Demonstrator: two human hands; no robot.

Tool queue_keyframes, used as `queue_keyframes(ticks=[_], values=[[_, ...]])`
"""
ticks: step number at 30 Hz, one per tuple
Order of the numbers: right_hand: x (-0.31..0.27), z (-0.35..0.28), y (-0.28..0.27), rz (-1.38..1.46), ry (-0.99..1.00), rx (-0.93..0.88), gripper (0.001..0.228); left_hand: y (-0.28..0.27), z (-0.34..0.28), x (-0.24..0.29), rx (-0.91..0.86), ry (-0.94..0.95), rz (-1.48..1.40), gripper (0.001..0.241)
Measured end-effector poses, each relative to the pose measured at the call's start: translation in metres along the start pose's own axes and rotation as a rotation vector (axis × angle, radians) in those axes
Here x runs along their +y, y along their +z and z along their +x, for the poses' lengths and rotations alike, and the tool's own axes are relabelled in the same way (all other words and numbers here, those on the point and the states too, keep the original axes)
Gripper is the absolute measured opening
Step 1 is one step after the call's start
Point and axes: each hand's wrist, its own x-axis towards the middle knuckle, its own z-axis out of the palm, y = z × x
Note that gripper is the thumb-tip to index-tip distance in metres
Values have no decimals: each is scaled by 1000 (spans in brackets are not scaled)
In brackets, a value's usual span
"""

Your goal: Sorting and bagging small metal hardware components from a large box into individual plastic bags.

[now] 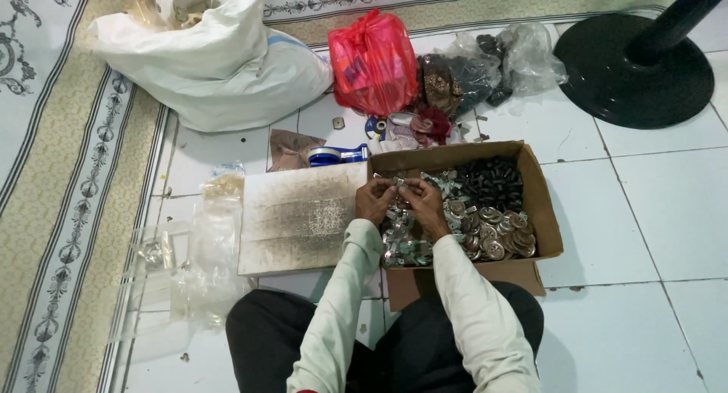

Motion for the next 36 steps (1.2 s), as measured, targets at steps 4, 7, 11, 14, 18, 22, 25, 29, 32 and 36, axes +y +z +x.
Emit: queue_keyframes(ticks=[4,7,11,14,18,22,25,29,32,36], values=[[-8,-5,4,9,26,29,36,0,0,-3,12,8,-21,21],[-7,-3,4,-18,7,37,36,1,1,-10,39,26,-42,23],[10,5,-6,22,30,82,43,2,1,-10,59,20,-65,23],[5,2,-4,30,45,107,38,2,-1,-5,36,19,-48,22],[-8,-4,11,39,44,114,31,2,-2,-3,6,28,-86,22],[-10,-11,23,22,25,76,25,-4,-19,13,-3,5,-153,22],[6,-9,28,-115,-52,66,22,-15,-33,16,40,14,-203,22],[19,-18,53,-245,-74,34,23,-43,-55,34,135,-21,-97,21],[-1,-42,101,-288,-32,18,35,-79,-62,33,237,-89,-83,22],[37,-21,135,-379,7,-10,52,-144,-54,-1,447,-161,66,23]])
